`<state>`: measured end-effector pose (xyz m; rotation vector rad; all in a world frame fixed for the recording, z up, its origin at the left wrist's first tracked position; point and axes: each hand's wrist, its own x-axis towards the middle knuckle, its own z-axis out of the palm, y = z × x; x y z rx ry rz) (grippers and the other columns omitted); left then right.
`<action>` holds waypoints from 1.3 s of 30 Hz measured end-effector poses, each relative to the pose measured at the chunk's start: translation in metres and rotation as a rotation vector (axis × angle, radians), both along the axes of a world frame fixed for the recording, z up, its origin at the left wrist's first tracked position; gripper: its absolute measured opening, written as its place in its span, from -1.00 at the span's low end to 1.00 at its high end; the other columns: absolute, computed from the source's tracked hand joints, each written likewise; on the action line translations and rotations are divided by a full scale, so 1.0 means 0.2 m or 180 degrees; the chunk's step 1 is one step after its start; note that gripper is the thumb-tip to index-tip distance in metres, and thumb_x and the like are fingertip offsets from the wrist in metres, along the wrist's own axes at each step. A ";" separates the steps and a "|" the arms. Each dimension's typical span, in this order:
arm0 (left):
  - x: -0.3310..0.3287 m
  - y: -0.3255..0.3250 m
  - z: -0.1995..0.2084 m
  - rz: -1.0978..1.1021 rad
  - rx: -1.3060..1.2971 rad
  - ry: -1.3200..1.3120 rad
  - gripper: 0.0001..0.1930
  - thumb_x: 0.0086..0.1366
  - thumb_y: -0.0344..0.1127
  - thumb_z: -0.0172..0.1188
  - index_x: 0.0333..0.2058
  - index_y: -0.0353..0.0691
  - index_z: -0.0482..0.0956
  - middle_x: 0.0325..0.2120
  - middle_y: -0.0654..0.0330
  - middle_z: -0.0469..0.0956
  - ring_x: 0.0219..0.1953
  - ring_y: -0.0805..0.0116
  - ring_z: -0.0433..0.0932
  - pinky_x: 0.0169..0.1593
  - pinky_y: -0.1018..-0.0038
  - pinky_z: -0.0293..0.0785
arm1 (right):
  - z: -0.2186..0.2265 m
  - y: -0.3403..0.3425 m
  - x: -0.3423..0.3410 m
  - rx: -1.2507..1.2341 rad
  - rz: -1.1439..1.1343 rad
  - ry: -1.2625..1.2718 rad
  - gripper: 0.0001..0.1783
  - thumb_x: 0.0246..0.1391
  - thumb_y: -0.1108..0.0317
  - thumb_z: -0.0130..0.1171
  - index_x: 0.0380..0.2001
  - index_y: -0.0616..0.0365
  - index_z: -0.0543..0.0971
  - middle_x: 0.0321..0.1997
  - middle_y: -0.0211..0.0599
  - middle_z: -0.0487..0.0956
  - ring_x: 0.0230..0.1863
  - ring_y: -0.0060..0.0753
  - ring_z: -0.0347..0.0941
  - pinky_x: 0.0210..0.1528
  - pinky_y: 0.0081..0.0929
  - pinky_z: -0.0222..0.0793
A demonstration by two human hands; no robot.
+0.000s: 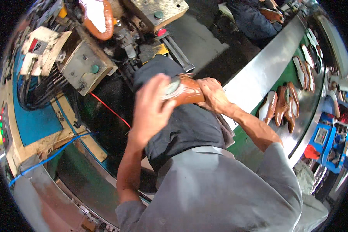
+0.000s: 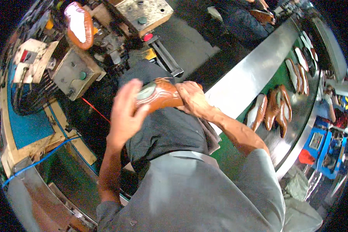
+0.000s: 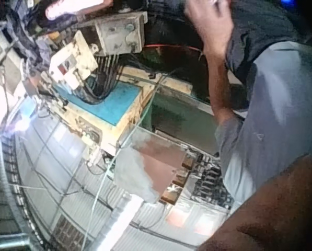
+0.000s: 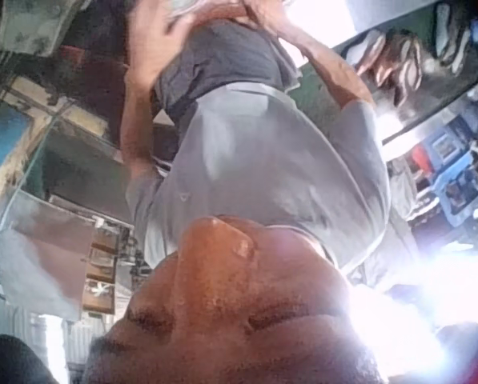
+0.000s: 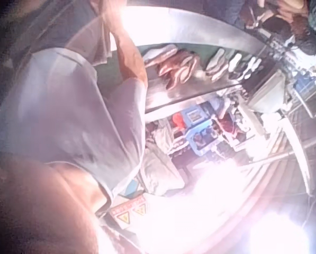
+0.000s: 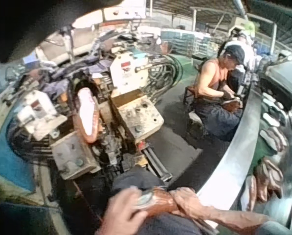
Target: Operating a lasting machine and using hand tools to assemble shoe uppers and soles.
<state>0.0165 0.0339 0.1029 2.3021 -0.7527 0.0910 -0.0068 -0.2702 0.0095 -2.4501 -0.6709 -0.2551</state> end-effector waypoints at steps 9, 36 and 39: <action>-0.05 0.28 -0.03 0.0301 -0.2587 0.1602 0.07 0.09 -0.65 0.30 0.61 -0.28 0.10 0.61 -0.05 0.21 0.61 0.03 0.27 0.61 0.17 0.26 | 0.24 0.23 -0.05 0.1098 0.0061 0.2079 0.05 -0.03 -0.06 0.71 0.36 0.34 0.47 0.18 0.21 0.67 0.23 0.27 0.65 0.31 -0.02 0.57; 0.19 0.74 -0.38 0.2132 -0.0156 0.0909 -0.69 0.57 -0.35 0.11 0.05 -0.43 0.74 -0.08 -0.29 0.74 0.01 -0.35 0.72 0.09 0.01 0.63 | 0.42 0.75 -0.02 -0.1030 0.1422 0.0320 -0.16 0.14 0.15 0.47 0.49 -0.70 0.50 0.72 0.30 0.04 0.24 0.52 0.45 0.20 0.07 0.71; 0.20 0.74 -0.41 0.2191 -0.0212 0.1012 -0.70 0.57 -0.36 0.12 0.03 -0.42 0.76 -0.09 -0.28 0.75 0.01 -0.34 0.72 0.07 0.02 0.63 | 0.41 0.74 -0.02 -0.0848 0.1393 0.0349 -0.15 0.11 0.16 0.49 0.48 -0.71 0.51 0.72 0.30 0.04 0.24 0.51 0.45 0.17 0.08 0.73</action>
